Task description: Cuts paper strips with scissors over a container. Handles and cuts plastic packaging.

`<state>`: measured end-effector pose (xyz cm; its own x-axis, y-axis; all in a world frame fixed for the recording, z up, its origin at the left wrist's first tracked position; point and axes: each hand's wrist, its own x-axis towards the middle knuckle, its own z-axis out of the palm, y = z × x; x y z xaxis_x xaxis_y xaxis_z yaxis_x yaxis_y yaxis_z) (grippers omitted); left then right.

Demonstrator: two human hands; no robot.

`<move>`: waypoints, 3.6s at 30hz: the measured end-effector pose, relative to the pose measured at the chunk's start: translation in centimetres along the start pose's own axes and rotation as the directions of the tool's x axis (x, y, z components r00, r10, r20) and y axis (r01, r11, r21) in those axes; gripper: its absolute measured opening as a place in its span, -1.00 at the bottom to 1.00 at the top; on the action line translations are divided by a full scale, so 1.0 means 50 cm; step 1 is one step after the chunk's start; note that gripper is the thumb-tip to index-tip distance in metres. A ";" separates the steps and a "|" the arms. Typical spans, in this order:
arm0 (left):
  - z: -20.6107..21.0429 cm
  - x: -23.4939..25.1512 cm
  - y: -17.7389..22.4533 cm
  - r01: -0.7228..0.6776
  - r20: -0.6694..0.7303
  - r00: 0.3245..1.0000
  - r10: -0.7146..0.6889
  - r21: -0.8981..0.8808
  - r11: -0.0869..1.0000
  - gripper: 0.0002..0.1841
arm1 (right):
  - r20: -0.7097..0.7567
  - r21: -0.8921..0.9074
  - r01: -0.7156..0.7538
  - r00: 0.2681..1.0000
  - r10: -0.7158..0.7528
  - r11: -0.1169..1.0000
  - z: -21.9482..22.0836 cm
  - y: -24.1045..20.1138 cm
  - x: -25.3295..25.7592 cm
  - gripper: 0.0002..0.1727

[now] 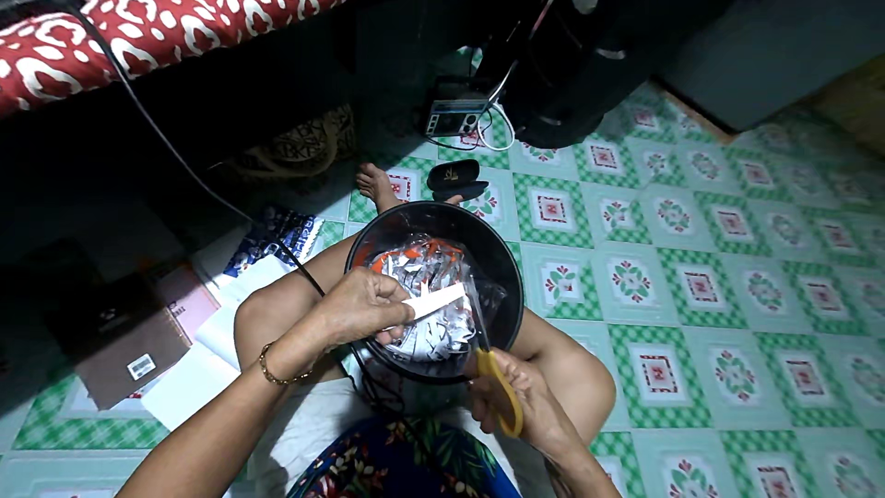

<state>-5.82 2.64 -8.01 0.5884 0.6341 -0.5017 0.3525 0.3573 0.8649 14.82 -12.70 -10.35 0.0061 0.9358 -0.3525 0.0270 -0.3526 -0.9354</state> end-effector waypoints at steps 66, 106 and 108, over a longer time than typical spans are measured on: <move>0.040 0.032 0.016 -0.014 0.126 0.992 0.011 0.030 0.999 -0.81 | 0.078 -0.150 -0.010 0.997 0.022 0.989 0.027 -0.003 -0.010 -0.77; 0.036 0.026 0.012 -0.031 0.150 0.989 0.020 0.074 0.997 -0.83 | 0.081 -0.438 -0.069 0.990 0.115 0.896 0.007 0.006 -0.035 -0.35; 0.041 0.027 0.017 -0.022 0.177 0.984 0.005 0.094 0.995 -0.82 | 0.069 -0.439 -0.058 0.993 0.098 0.896 0.012 0.004 -0.029 -0.37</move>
<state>-3.24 2.43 -7.98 0.7094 0.5045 -0.4922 0.4066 0.2775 0.8704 14.21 -14.12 -10.02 -0.0599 0.8942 -0.4437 0.4631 -0.3689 -0.8059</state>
